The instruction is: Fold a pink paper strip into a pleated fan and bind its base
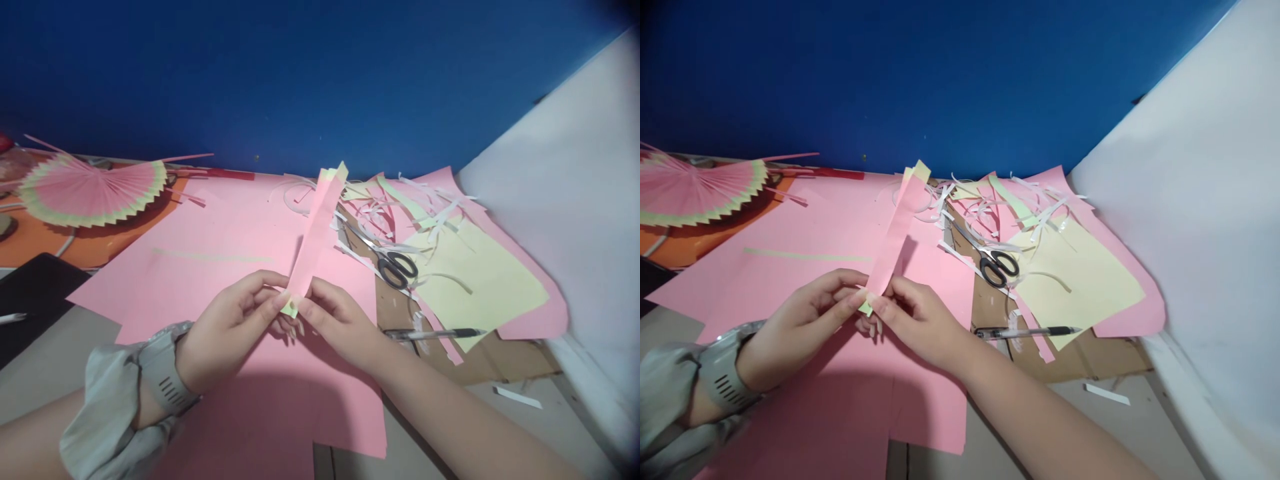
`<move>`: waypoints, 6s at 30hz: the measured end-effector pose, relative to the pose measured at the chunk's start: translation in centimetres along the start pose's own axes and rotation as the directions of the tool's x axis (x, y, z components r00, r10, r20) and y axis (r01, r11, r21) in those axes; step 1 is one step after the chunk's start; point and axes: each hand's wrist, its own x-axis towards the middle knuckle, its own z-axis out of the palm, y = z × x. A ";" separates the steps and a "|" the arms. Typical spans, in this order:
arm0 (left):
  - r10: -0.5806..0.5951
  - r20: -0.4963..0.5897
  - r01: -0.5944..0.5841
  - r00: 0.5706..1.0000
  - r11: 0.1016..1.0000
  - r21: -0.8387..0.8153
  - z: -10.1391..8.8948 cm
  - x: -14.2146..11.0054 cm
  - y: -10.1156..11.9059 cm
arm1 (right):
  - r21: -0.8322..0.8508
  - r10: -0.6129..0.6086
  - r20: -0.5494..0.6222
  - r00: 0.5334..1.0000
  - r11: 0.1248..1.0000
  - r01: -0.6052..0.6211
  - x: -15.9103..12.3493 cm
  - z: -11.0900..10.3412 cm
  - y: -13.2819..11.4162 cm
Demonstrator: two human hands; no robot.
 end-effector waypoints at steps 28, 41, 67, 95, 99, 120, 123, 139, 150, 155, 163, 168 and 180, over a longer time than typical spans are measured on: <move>0.028 0.038 -0.040 0.999 0.934 0.355 -0.1 -0.2 0.1 | -0.590 -0.013 -0.107 0.994 0.806 -0.053 -0.6 0.2 -0.1; 0.116 0.007 -0.078 0.993 0.624 0.777 0.2 -0.6 0.1 | -0.749 -0.120 -0.191 0.974 0.659 -0.066 -0.8 0.8 -0.1; -0.022 0.142 0.001 0.990 0.988 0.151 -0.3 -0.2 -0.2 | -0.189 -0.002 -0.065 0.998 0.982 -0.010 -0.2 -0.2 -0.6; -0.042 0.299 0.050 0.953 0.999 -0.019 -0.3 -0.2 0.0 | -0.060 -0.012 0.023 1.000 0.998 0.013 -0.4 -0.6 0.3; -0.043 0.255 0.036 0.966 0.999 0.032 -0.2 -0.1 0.0 | -0.172 -0.017 -0.047 0.999 0.985 0.009 -0.6 -0.3 0.1; -0.036 0.165 -0.013 0.986 0.958 0.286 0.3 -0.3 -0.1 | -0.192 0.039 -0.079 0.996 0.980 -0.054 -0.7 0.1 -0.1; -0.046 0.174 0.000 0.984 0.968 0.252 0.3 -0.2 -0.2 | -0.226 0.032 -0.124 0.992 0.972 -0.060 -0.8 0.1 0.0; 0.017 0.169 -0.051 0.985 0.980 0.195 0.5 -0.2 -0.9 | -0.239 0.093 -0.152 0.984 0.962 -0.128 -0.6 0.7 0.2; 0.020 0.150 -0.059 0.988 0.965 0.257 0.3 -0.1 -0.8 | -0.448 0.023 -0.210 0.977 0.886 -0.117 -0.5 1.1 0.1; 0.023 0.150 -0.063 0.988 0.960 0.273 0.2 -0.1 -0.7 | -0.495 0.002 -0.208 0.978 0.862 -0.107 -0.5 1.0 0.2; 0.031 0.163 -0.077 0.986 0.955 0.286 0.4 -0.1 -0.7 | -0.535 -0.027 -0.223 0.974 0.839 -0.099 -0.5 1.2 0.1; 0.035 0.161 -0.075 0.986 0.964 0.254 0.4 -0.1 -0.8 | -0.538 -0.025 -0.202 0.979 0.838 -0.089 -0.5 1.2 0.1; 0.067 0.203 -0.110 0.977 0.972 0.209 0.2 0.0 -1.0 | -0.529 -0.070 -0.220 0.973 0.847 -0.059 -0.7 1.1 0.2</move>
